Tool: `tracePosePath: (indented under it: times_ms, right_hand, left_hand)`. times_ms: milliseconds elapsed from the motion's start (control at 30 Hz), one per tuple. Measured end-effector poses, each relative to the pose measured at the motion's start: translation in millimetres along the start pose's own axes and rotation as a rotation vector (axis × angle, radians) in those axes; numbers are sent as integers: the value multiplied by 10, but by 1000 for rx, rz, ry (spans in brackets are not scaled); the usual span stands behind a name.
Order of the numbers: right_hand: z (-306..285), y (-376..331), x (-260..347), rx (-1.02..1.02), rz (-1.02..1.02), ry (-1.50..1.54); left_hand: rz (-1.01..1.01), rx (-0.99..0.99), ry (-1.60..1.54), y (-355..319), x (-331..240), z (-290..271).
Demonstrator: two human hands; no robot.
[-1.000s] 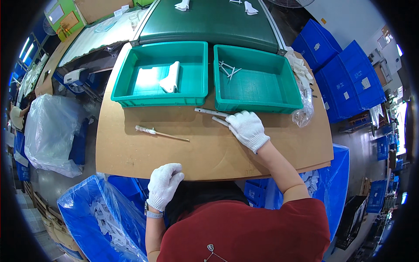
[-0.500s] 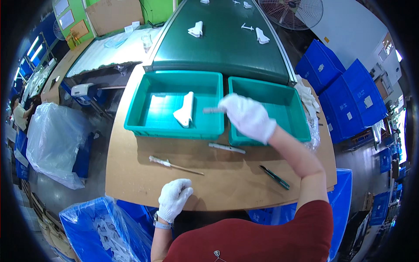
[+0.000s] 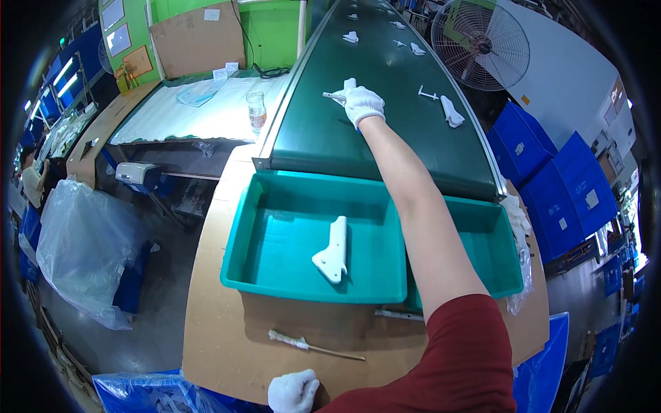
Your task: The person trims white plastic components using a utility knife, inserts a rod into the parts, and packages the components into a plastic bag by hand.
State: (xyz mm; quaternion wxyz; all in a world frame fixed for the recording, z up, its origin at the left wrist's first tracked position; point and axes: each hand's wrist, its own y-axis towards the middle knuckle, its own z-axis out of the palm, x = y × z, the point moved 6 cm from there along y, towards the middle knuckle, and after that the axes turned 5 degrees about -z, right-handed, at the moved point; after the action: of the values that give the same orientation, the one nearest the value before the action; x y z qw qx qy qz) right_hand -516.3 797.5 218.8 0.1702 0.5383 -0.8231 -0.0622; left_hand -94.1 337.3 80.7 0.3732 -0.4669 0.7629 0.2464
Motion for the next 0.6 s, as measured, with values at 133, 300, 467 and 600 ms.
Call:
tracePosePath:
  times_ms: [133, 300, 467, 600]
  right_hand:
    - [326, 500, -371, -54, 112, 263]
    - [106, 103, -105, -34, 138, 82]
    - [24, -654, -416, 58, 126, 1347]
    - [-694, -2030, 250, 439, -268, 1014]
  left_hand:
    - [-190, 277, 4, 79, 210, 157]
    - [-130, 196, 59, 37, 144, 49]
    - [97, 105, 67, -48, 95, 67]
    - [192, -165, 6, -84, -149, -235]
